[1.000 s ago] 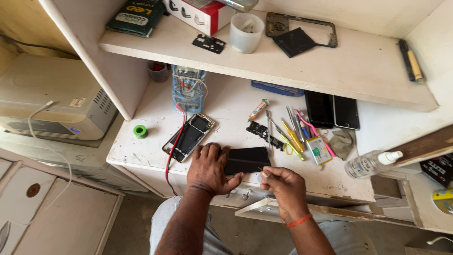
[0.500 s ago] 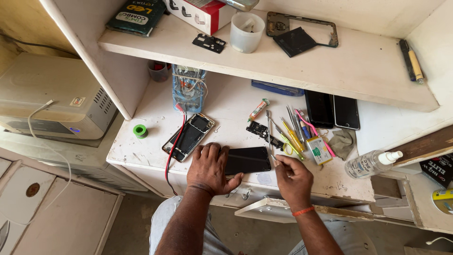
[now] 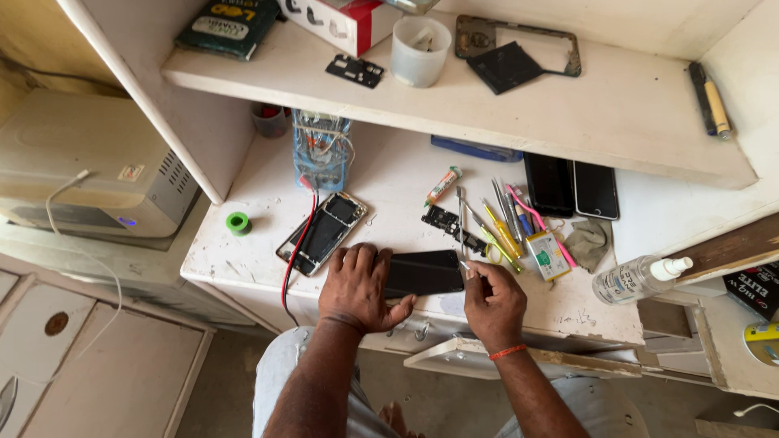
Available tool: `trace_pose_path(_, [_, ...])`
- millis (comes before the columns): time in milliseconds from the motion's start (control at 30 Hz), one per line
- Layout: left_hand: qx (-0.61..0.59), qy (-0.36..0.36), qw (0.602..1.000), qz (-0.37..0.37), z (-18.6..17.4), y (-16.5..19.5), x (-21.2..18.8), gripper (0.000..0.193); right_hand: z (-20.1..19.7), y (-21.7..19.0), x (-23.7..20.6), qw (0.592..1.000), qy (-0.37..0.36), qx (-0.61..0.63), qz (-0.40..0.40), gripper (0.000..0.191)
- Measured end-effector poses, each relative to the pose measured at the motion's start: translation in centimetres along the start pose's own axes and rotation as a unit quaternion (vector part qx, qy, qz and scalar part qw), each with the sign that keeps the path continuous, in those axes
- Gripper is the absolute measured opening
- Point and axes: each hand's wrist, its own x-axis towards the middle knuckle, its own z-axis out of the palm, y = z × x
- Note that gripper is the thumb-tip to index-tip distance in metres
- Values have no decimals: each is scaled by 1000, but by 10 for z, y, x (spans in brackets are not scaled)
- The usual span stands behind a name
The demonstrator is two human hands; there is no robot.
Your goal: The person works at a repair bench prying open a smartphone, using a small pry tool to separate the screen from the phone body while holding the phone steady. They then lift the display assembly open and continue working on the exposed internals with the tool.
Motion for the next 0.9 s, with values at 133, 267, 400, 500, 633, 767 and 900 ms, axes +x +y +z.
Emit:
trace_pose_path(133, [0,-2,1000,-2,0,1,0,88,-3,0,0,999,4,6,-32,14])
trace_pose_path(267, [-7,-24,1000,-5,-2,-1,1,88,-1,-2,1,1000,3,10,-17,12])
trace_pose_path(400, [17,-1,1000,8,2,0,1,88,-2,0,3,999,-33,12,-32,11])
trace_pose_path(500, [4,18,1000,23,4,0,-1,87,-2,0,5,999,-46,4,3,11])
trace_pose_path(633, [-17,51,997,53,0,1,-1,79,-3,-3,5,999,-33,6,-10,11])
trace_pose_path(767, [-71,25,995,65,-12,2,0,75,-4,-5,8,999,-37,0,5,11])
trace_pose_path(900, [-111,-37,991,65,-24,9,13,75,-3,-5,7,999,-45,-12,-1,11])
